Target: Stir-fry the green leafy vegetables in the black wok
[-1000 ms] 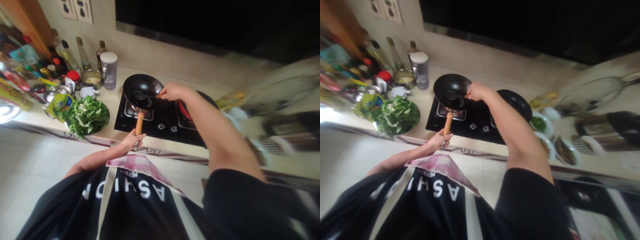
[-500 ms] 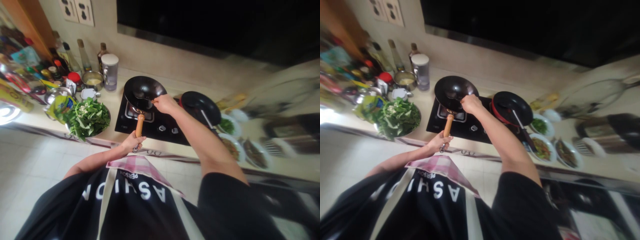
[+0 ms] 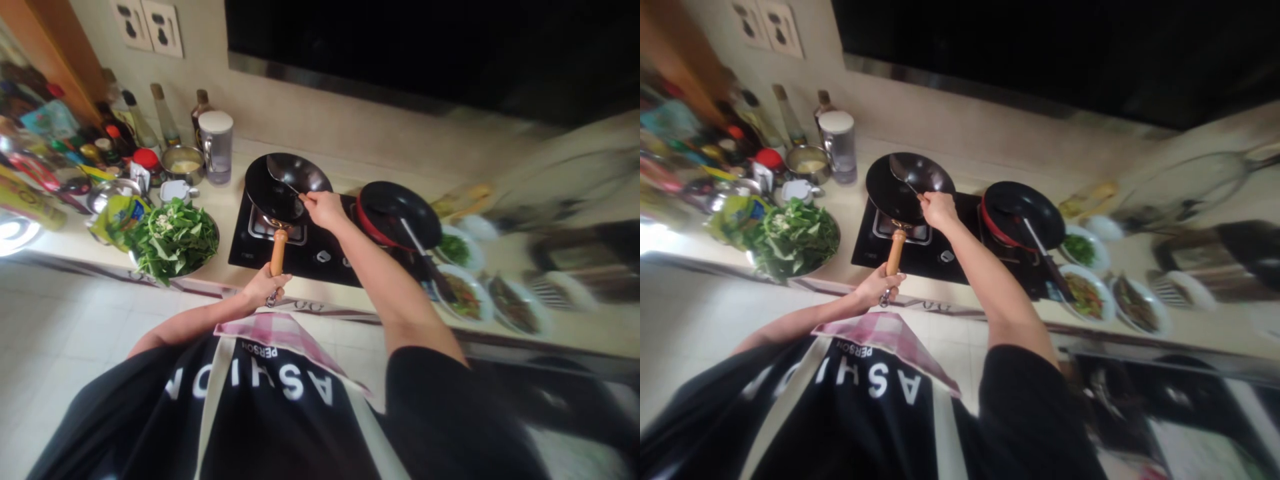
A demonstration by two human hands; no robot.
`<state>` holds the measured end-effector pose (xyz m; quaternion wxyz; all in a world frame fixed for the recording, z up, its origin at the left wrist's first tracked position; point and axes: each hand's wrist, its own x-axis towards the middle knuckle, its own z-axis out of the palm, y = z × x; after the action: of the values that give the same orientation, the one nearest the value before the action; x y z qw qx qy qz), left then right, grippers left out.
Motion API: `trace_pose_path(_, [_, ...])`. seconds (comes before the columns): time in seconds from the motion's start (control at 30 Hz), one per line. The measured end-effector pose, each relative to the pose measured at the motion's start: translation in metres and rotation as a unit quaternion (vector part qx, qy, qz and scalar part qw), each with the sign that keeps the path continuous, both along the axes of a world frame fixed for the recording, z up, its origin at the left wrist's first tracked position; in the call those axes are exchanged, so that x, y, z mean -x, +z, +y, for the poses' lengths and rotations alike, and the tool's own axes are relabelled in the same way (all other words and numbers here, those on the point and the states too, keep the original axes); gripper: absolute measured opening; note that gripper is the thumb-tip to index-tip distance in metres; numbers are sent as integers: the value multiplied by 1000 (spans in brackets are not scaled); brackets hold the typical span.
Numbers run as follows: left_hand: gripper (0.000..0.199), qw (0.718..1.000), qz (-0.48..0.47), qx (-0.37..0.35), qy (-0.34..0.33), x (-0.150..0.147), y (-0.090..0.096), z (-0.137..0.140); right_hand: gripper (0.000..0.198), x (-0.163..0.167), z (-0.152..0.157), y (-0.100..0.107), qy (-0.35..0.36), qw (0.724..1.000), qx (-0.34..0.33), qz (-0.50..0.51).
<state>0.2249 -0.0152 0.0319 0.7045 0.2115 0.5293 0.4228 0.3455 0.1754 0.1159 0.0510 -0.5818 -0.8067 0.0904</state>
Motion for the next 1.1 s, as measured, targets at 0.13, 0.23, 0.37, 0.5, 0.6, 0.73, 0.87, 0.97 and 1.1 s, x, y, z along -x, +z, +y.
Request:
trace_pose_path(0.13, [52, 1000, -7, -1, 4, 1, -2, 1, 38, -15, 3, 18, -6, 999, 12, -34])
trace_pose_path(0.23, [53, 1000, -12, -1, 6, 1, -7, 2, 33, -30, 5, 59, 6, 994, 37, -107])
trace_pose_path(0.37, [53, 1000, -13, -1, 7, 3, -12, 3, 30, -43, 8, 119, 17, 975, 113, -189])
trace_pose_path(0.5, [49, 1000, -8, -5, 0, 4, -15, 3, 29, -39, 11, 136, 39, 963, 168, -205])
trace_pose_path(0.6, [49, 1000, -5, -6, -2, 4, -16, 3, 34, -23, 12, 117, 37, 969, 152, -190])
trace_pose_path(0.73, [50, 1000, -6, -11, -3, 4, -16, 2, 35, -2, 11, 96, 28, 978, 96, -186])
trace_pose_path(0.87, [48, 1000, -4, -4, -5, 6, -12, 2, 30, -7, 18, 126, 28, 963, 94, -250])
trace_pose_path(0.97, [48, 1000, -8, -1, -4, 7, -12, 3, 24, -17, 25, 154, 13, 950, 141, -279])
trace_pose_path(1.1, [49, 1000, -12, -2, -6, 7, -14, 3, 24, -14, 25, 151, 0, 947, 173, -272])
